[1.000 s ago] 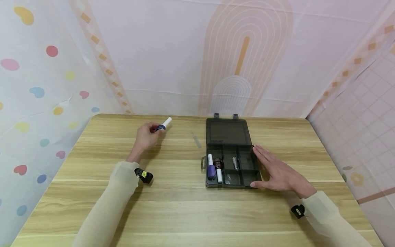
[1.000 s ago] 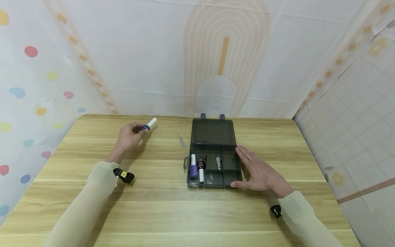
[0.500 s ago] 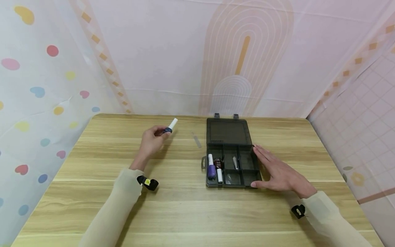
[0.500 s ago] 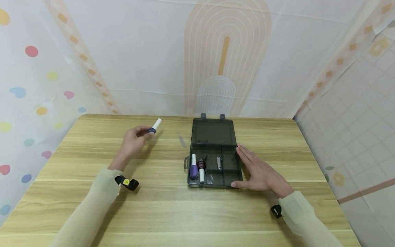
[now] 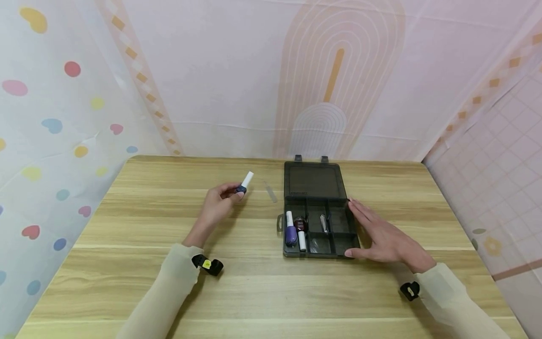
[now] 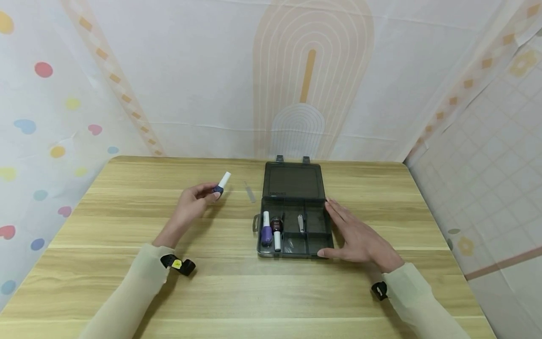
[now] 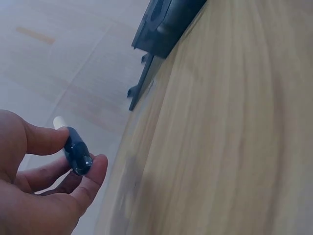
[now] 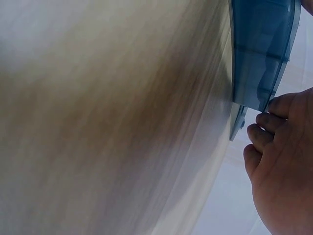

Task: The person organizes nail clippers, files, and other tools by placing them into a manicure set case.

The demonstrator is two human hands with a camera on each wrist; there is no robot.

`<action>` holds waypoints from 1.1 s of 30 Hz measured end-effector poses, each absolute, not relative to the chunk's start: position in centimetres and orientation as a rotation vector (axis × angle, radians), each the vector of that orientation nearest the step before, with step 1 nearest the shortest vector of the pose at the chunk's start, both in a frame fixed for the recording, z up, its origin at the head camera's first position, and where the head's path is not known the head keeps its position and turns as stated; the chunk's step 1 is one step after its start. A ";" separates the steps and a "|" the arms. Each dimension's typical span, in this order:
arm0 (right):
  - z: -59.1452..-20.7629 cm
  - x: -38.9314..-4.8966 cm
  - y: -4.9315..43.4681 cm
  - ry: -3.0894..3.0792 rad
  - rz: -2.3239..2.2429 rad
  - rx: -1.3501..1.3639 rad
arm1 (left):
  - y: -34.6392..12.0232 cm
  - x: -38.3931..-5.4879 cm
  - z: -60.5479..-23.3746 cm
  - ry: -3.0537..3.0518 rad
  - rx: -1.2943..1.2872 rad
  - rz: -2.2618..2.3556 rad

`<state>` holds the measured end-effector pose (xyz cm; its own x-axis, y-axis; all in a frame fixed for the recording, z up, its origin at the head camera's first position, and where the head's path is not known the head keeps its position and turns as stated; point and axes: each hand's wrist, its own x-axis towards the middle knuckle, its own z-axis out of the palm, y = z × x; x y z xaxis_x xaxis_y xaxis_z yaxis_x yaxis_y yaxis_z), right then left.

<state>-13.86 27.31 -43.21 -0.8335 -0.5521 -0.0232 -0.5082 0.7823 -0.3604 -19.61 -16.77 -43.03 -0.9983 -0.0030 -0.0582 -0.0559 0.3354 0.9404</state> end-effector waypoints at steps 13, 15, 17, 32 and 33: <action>-43.1 -13.9 27.4 2.833 -0.515 -0.842 | -14.7 -17.7 -42.6 2.408 -0.028 1.819; -43.1 -14.0 27.4 2.834 -0.518 -0.842 | -14.3 -17.5 -42.6 2.376 -0.022 1.832; -43.1 -14.0 27.4 2.835 -0.524 -0.847 | -13.9 -17.2 -42.5 2.368 -0.016 1.840; -43.0 -13.6 27.6 2.828 -0.530 -0.840 | -10.3 -15.7 -42.2 2.401 0.106 1.779; -43.0 -13.6 27.6 2.828 -0.532 -0.838 | -10.1 -15.6 -42.2 2.409 0.117 1.771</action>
